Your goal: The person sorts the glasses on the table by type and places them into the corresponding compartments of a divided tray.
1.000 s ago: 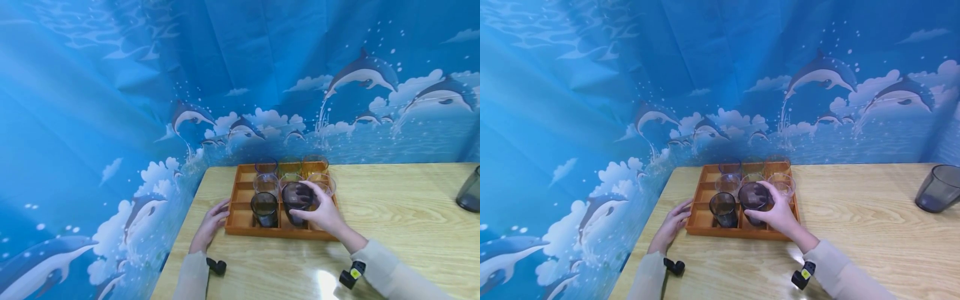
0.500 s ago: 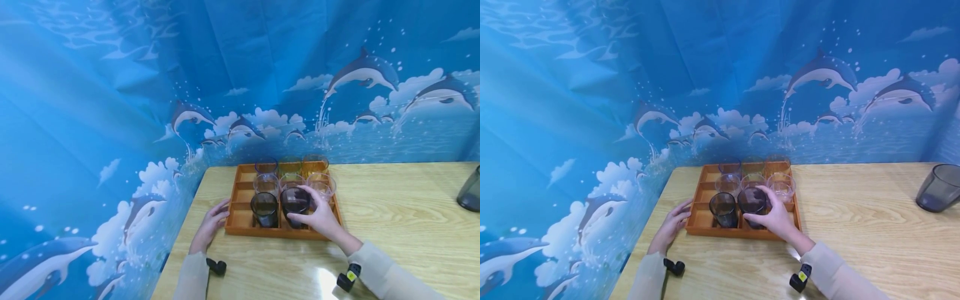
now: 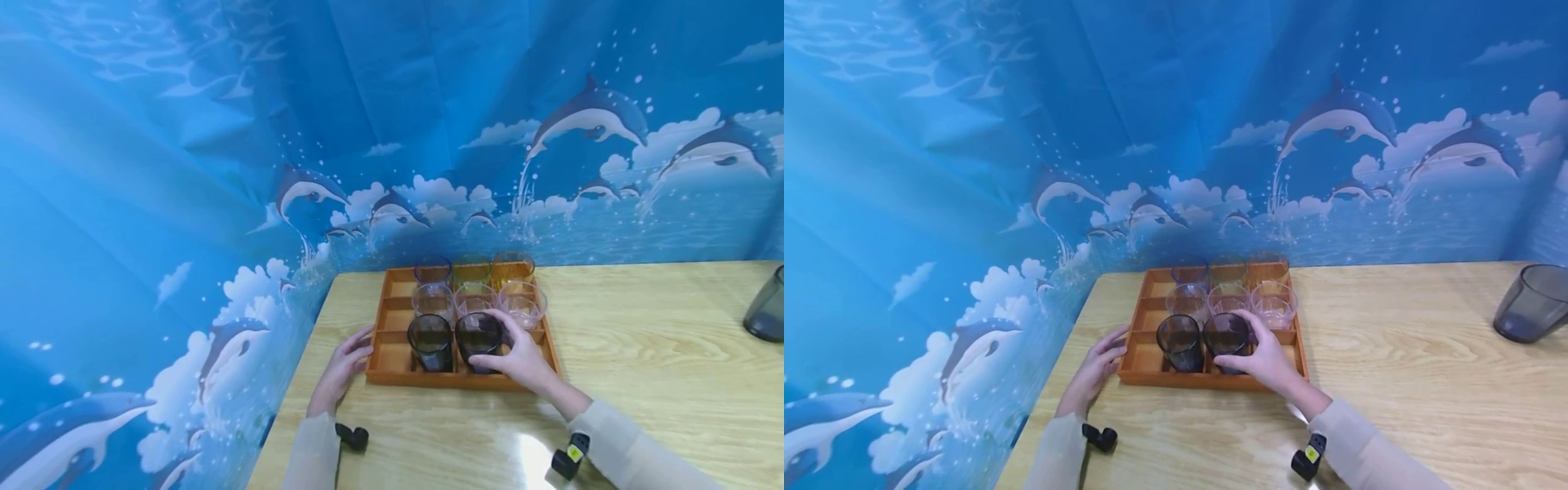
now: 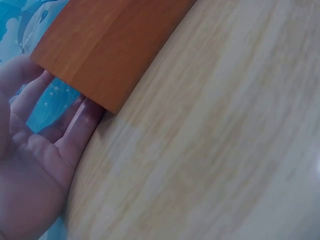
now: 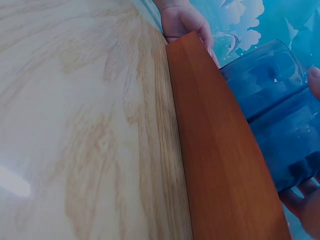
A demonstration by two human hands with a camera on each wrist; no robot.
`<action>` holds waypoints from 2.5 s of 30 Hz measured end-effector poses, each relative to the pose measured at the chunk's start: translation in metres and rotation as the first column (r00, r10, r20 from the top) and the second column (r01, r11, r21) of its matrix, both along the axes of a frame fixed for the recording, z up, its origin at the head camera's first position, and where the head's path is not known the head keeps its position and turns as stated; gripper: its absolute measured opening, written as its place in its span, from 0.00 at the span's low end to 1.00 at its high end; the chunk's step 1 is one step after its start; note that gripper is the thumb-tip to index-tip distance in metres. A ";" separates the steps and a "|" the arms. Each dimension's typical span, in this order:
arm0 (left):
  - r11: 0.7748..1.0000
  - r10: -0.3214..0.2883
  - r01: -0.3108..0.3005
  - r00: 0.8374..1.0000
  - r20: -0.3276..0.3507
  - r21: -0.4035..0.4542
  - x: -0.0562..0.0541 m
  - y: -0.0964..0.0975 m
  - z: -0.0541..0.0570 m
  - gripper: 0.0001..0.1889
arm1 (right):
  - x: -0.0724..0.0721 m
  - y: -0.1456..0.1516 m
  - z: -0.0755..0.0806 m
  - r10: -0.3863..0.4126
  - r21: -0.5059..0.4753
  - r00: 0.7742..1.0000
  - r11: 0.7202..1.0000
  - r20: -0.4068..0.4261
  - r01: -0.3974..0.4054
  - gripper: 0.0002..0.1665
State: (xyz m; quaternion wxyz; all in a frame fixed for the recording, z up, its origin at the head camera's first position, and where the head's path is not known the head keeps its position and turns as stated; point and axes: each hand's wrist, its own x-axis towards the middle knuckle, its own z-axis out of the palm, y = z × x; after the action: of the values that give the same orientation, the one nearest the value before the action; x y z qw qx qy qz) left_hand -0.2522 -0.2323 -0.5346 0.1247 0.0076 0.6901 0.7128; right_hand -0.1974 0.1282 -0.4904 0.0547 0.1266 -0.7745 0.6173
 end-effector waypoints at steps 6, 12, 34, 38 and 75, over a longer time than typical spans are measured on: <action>1.000 0.005 -0.005 1.000 -0.011 -0.012 0.000 0.000 0.002 0.26 | 0.001 0.005 0.000 0.049 -0.018 0.998 0.999 -0.028 -0.050 0.50; 1.000 0.007 -0.007 1.000 0.010 -0.019 0.000 0.000 0.002 0.27 | 0.004 0.012 0.001 0.061 -0.016 0.998 0.998 -0.018 -0.061 0.47; 0.999 0.025 -0.025 1.000 0.015 -0.027 0.001 0.000 0.000 0.26 | 0.019 0.054 0.000 0.054 -0.103 0.982 0.992 -0.181 -0.073 0.27; 0.999 0.024 -0.024 1.000 0.008 -0.028 0.002 0.000 -0.001 0.26 | 0.023 0.064 0.001 0.014 -0.087 0.987 0.996 -0.158 -0.028 0.25; 1.000 0.004 -0.004 1.000 0.007 -0.026 0.000 0.001 0.002 0.26 | 0.048 0.193 -0.010 -0.414 -0.088 0.897 0.910 -0.154 0.405 0.26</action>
State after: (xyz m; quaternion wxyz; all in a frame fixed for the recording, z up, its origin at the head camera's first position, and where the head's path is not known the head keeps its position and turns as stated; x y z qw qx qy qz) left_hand -0.2522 -0.2308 -0.5327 0.1259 0.0019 0.6987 0.7042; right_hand -0.1491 0.3211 -0.5008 0.2521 0.0114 -0.7594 0.5997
